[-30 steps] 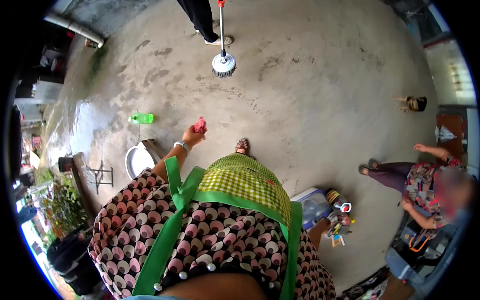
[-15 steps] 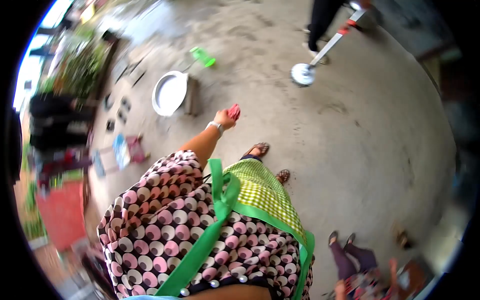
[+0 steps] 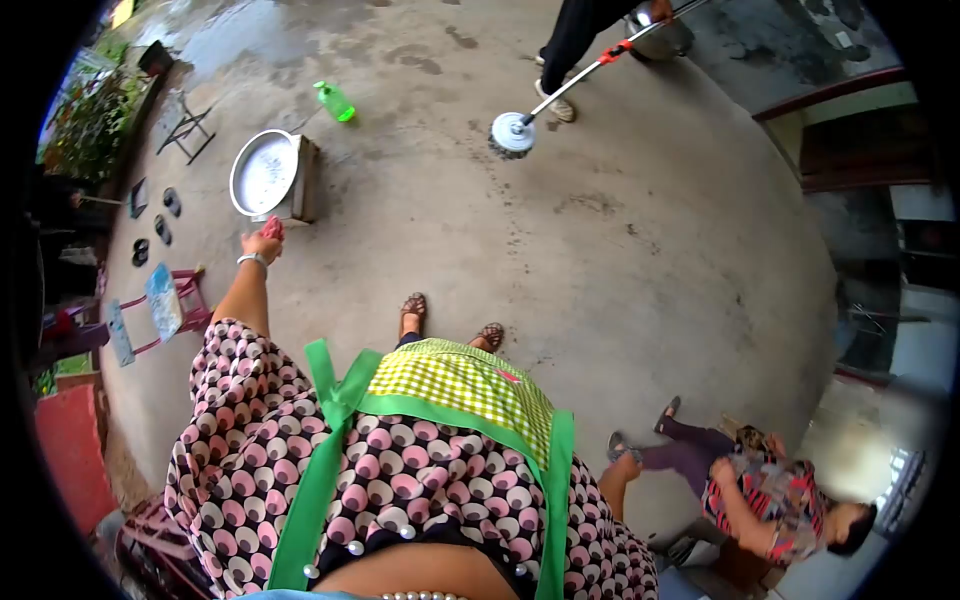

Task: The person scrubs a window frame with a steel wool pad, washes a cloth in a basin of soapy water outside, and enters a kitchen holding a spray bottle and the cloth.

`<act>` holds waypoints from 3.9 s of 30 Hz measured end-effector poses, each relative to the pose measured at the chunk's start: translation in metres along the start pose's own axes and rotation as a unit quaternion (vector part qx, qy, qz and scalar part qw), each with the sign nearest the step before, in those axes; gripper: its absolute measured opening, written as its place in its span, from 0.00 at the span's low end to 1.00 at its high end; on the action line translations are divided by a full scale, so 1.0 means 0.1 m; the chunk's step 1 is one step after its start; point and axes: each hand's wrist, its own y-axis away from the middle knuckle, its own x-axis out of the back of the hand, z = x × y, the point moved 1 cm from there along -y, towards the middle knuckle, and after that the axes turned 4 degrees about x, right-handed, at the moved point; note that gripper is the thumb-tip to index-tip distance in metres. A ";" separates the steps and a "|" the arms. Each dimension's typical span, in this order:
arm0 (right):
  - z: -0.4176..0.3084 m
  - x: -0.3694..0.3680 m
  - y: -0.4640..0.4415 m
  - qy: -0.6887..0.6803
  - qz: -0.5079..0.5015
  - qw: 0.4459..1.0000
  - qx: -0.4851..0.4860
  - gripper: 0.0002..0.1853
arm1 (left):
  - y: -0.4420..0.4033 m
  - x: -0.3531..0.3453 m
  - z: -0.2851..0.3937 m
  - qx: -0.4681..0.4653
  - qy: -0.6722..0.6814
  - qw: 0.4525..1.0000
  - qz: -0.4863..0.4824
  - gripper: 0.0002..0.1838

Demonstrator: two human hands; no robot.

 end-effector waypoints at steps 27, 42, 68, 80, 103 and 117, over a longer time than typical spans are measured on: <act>0.17 -0.82 0.46 0.105 -0.023 0.991 0.075 0.11 | 0.69 -0.38 0.37 0.019 0.097 0.995 -0.014 0.30; -0.20 -0.71 0.05 0.100 -0.032 0.990 0.089 0.16 | 0.93 -0.59 0.41 0.047 0.147 0.987 -0.051 0.34; -6.54 1.07 0.46 -0.503 -0.392 0.696 0.330 0.16 | 1.37 -0.31 1.39 0.028 0.833 0.428 -0.349 0.18; -8.40 0.67 1.64 -0.219 -0.365 0.549 0.719 0.25 | 0.22 0.13 1.58 0.008 0.828 0.412 -0.380 0.22; -5.23 0.58 -1.21 -0.548 -0.133 0.812 -0.150 0.16 | -0.85 0.77 2.21 0.051 0.724 0.509 -0.463 0.19; -3.87 0.33 0.06 -0.628 -0.031 0.703 -0.331 0.13 | -0.70 1.23 2.88 -0.054 0.636 0.509 -0.578 0.17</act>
